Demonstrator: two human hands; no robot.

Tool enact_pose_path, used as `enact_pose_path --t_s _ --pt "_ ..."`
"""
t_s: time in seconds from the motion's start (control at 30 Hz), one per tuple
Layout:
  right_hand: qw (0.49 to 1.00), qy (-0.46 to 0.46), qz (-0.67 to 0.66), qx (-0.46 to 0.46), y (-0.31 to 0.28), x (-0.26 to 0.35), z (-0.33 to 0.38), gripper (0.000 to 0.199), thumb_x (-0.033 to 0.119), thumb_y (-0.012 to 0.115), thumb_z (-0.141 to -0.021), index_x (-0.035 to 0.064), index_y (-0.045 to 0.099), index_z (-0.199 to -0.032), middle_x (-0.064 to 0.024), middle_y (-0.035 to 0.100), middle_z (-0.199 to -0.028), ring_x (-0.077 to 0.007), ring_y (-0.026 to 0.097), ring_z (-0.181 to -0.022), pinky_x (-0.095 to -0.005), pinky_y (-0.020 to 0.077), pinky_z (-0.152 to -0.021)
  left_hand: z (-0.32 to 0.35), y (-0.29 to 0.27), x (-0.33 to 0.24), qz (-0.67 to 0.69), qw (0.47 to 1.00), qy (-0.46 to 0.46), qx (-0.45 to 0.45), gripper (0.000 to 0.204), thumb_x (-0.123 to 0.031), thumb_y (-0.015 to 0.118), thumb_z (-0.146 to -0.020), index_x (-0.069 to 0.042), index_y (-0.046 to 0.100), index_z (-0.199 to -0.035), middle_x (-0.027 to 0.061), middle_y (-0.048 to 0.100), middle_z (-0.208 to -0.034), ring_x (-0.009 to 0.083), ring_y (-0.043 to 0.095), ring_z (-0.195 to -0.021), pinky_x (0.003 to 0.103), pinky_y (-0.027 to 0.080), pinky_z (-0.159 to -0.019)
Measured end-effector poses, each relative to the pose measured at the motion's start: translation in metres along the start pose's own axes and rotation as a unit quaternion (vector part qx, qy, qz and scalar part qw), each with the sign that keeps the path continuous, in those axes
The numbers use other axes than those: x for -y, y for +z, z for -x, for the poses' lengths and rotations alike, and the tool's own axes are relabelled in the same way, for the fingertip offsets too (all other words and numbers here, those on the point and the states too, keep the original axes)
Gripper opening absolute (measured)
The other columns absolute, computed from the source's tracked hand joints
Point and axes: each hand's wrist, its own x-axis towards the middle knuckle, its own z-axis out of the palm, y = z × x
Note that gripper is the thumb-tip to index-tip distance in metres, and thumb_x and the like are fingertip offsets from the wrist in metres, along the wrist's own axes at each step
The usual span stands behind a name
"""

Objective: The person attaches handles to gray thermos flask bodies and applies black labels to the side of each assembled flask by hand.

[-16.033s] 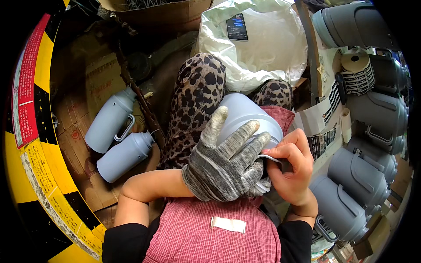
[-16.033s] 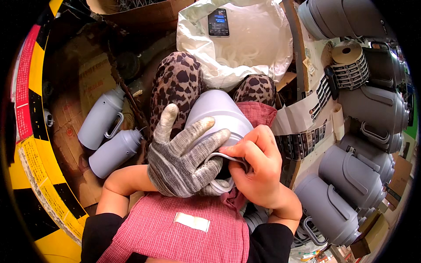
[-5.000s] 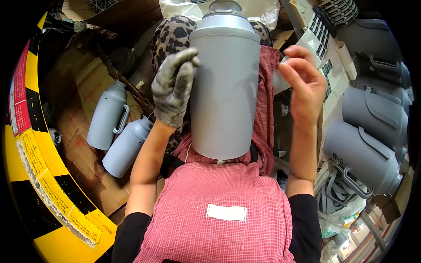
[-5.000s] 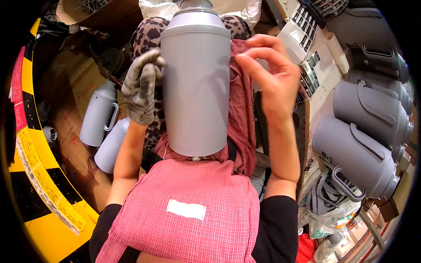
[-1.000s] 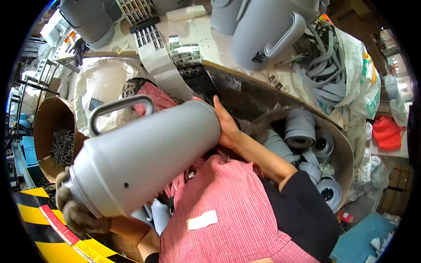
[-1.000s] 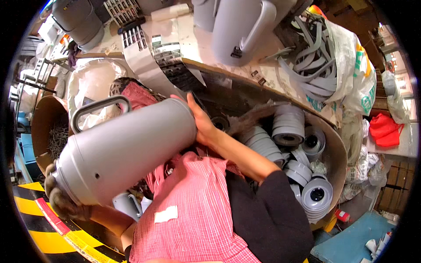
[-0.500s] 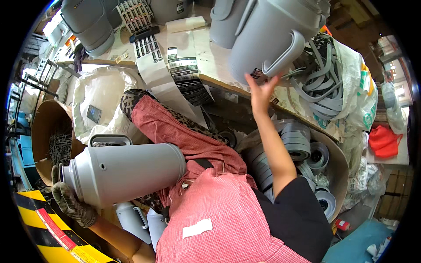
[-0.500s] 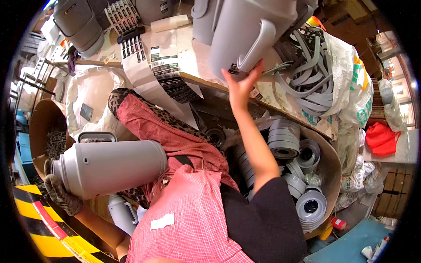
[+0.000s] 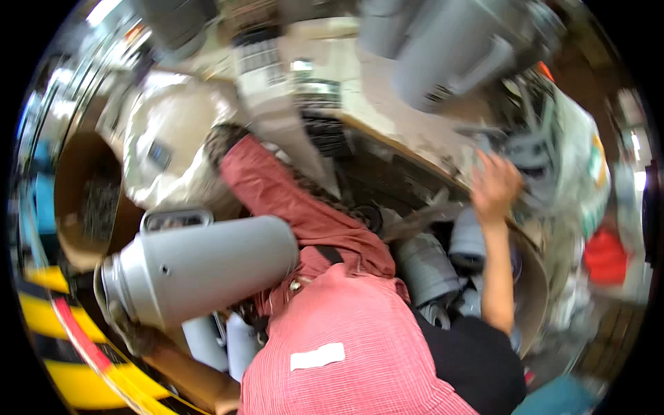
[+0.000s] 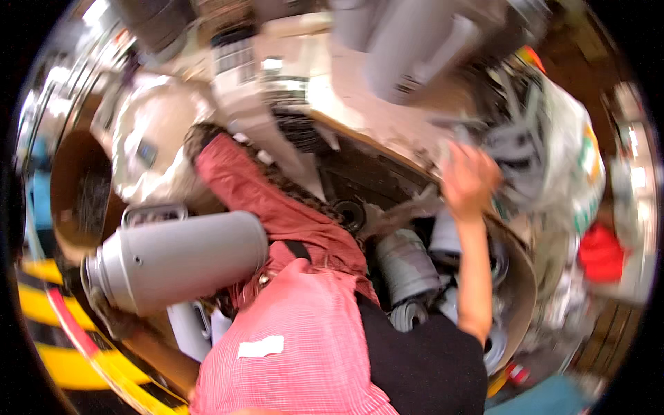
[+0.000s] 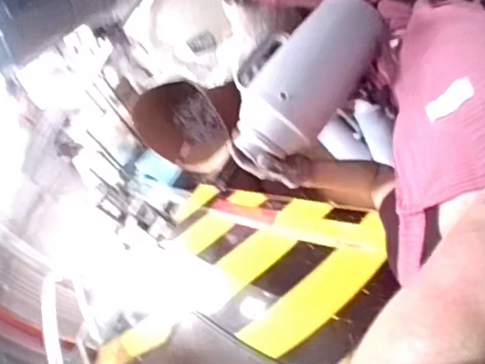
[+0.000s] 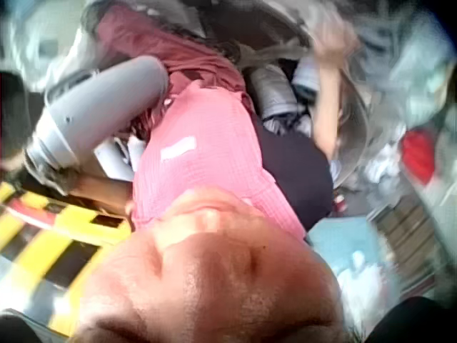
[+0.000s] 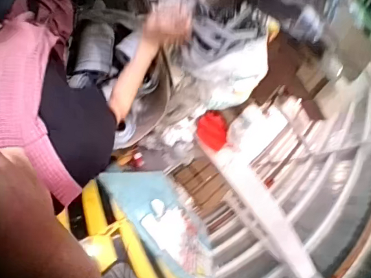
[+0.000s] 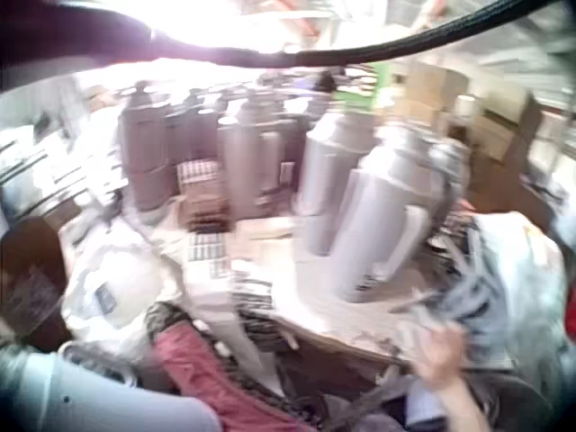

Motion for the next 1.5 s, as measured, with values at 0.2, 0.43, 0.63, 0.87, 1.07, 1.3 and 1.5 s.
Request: enact_pose_path --t_s 0.2,0.43,0.63,0.87,1.07,1.3,1.5 --pt "0.963 -0.026 0.145 0.226 -0.007 -0.093 0.077 0.070 0.010 0.066 -0.088 0.0195 0.046 -0.154 -0.0048 0.056 -0.143 -0.0279 0.041 -0.146 -0.0672 0.0202 -0.121 -0.007 -0.010 0.009 0.086 0.983 0.115 0.116 0.094 -0.064 0.067 -0.088 -0.001 0.040 -0.151 0.0273 0.052 -0.145 0.0378 0.050 -0.137 0.051 0.037 -0.118" --pt "0.969 0.162 -0.079 -0.169 0.019 -0.115 0.034 0.036 0.020 0.055 -0.108 -0.0020 0.062 -0.136 -0.0216 0.063 -0.133 -0.0372 0.061 -0.121 -0.0418 0.0465 -0.109 0.032 0.019 -0.005 0.010 0.959 0.279 0.054 0.098 -0.065 0.077 -0.081 -0.007 0.041 -0.152 0.0201 0.060 -0.135 0.0370 0.054 -0.133 0.053 0.036 -0.117" --pt "0.914 0.288 -0.157 -0.241 0.004 -0.110 -0.025 0.037 0.016 0.052 -0.109 -0.0020 0.060 -0.140 -0.0210 0.063 -0.138 -0.0294 0.064 -0.122 -0.0365 0.0538 -0.101 0.070 0.030 0.003 -0.029 0.950 0.309 0.031 0.107 -0.061 0.091 -0.067 -0.014 0.041 -0.150 0.0189 0.064 -0.130 0.0384 0.057 -0.128 0.059 0.038 -0.115" --pt "0.842 0.418 -0.228 -0.254 -0.004 -0.112 -0.071 0.045 0.015 0.058 -0.104 -0.0014 0.055 -0.146 -0.0207 0.056 -0.147 -0.0291 0.060 -0.129 -0.0411 0.0502 -0.102 0.060 0.030 -0.013 -0.060 0.958 0.260 0.106 0.097 -0.049 0.101 -0.056 -0.021 0.055 -0.136 0.0135 0.068 -0.129 0.0369 0.060 -0.128 0.057 0.038 -0.116" --pt "0.755 0.412 -0.286 -0.423 -0.020 -0.125 -0.079 0.019 0.014 0.068 -0.095 -0.0033 0.070 -0.090 -0.0127 0.066 -0.088 -0.0244 0.060 -0.078 -0.0404 0.0503 -0.074 0.057 0.039 -0.020 -0.084 0.952 0.226 0.190 0.076 -0.040 0.100 -0.061 -0.027 0.062 -0.125 0.0069 0.068 -0.130 0.0314 0.059 -0.132 0.054 0.037 -0.118" --pt "0.837 0.167 -0.324 -0.407 -0.075 -0.018 -0.114 0.032 0.024 0.054 -0.107 -0.0022 0.061 -0.124 0.0013 0.036 -0.065 -0.0097 0.034 -0.057 -0.0263 0.0346 -0.053 0.064 0.036 -0.006 -0.065 0.962 0.223 0.144 0.072 -0.040 0.097 -0.065 -0.028 0.060 -0.125 0.0073 0.067 -0.131 0.0314 0.059 -0.132 0.055 0.034 -0.120" --pt "0.649 0.220 -0.728 -0.020 -0.055 0.182 -0.164 0.062 0.008 0.061 -0.101 0.0008 0.034 -0.156 0.0008 0.039 -0.083 -0.0104 0.039 -0.072 -0.0247 0.0356 -0.063 0.074 0.061 0.000 -0.108 0.945 0.291 0.099 0.042 -0.024 0.087 -0.076 -0.032 0.072 -0.114 0.0033 0.071 -0.128 0.0268 0.065 -0.125 0.051 0.040 -0.117"
